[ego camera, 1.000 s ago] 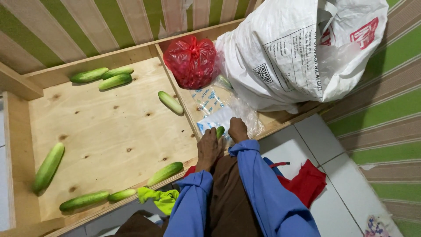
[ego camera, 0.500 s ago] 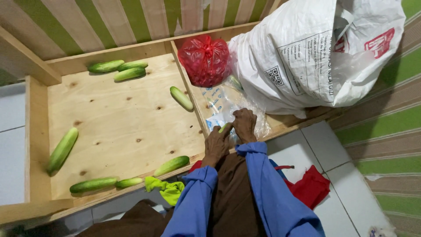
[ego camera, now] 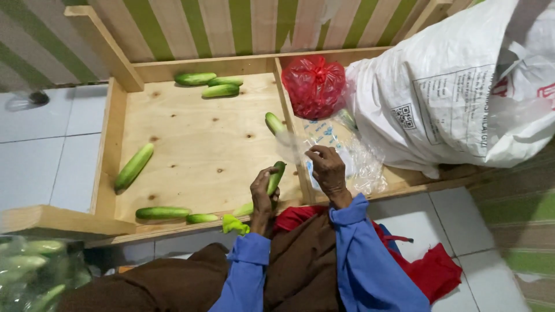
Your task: The person sorts cucumbers by hand from a large plastic bag into a wooden crate, then places individual cucumbers into small clear plastic bags and ties them.
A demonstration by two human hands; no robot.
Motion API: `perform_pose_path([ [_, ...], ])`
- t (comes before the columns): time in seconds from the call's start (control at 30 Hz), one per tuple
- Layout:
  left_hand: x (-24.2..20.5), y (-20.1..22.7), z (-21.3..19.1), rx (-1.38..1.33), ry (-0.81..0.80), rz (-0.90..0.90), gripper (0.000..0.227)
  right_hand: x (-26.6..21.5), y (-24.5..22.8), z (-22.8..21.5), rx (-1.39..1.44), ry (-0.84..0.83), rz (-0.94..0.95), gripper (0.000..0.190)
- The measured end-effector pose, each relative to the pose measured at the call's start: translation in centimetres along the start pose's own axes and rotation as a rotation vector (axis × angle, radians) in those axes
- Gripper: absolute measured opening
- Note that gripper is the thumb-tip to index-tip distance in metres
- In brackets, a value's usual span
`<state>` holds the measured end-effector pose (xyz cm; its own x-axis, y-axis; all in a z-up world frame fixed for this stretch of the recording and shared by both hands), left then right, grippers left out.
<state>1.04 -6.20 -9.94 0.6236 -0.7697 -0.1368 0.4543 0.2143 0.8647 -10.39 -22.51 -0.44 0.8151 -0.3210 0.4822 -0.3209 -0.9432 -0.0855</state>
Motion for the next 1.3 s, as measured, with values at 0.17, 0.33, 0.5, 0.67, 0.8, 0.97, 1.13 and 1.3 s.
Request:
perform_pose_path([
  [0.17, -2.4, 3.6, -5.0, -0.059, 0.109, -0.037, 0.065, 0.9, -6.1, 1.9, 0.115, 0.042, -0.157, 0.023],
  [0.33, -5.2, 6.1, -7.5, -0.011, 0.117, -0.113, 0.084, 1.0, -8.5, 2.5, 0.179, 0.025, -0.273, 0.024],
  [0.5, -4.5, 6.4, -7.5, 0.242, -0.042, -0.227, 0.066, 1.5, -11.1, 3.4, 0.259, 0.003, -0.356, 0.023],
  [0.67, -5.0, 5.7, -8.0, 0.181, -0.051, -0.192, 0.038, 2.0, -10.3, 4.1, 0.305, -0.019, -0.277, 0.019],
  [0.8, -5.9, 6.5, -8.3, 0.014, 0.06, -0.197, 0.043, 2.7, -10.0, 3.6, 0.452, -0.019, -0.135, 0.029],
  [0.97, -4.8, 4.2, -11.1, -0.122, 0.183, -0.063, 0.04, 2.3, -11.5, 5.1, 0.791, -0.264, 0.027, 0.049],
  [1.13, -6.2, 6.1, -9.1, -0.087, 0.172, -0.103, 0.037, 2.1, -14.2, 5.2, 1.263, -0.683, 0.251, 0.065],
  [1.3, -5.4, 5.4, -9.1, 0.042, 0.065, -0.103, 0.031, 1.9, -14.3, 8.1, 1.538, -0.726, 0.289, 0.066],
])
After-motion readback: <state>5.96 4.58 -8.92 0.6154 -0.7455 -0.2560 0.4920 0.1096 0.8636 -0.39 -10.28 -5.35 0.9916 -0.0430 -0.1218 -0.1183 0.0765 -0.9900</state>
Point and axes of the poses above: each hand's wrist, its own x-axis towards the middle knuckle, its own z-axis out of the palm, y = z × x, the point moved 4 cm from there along x, towards the middle knuckle, and after that the axes turned 15 degrees about -y, right-handed, at the moved point
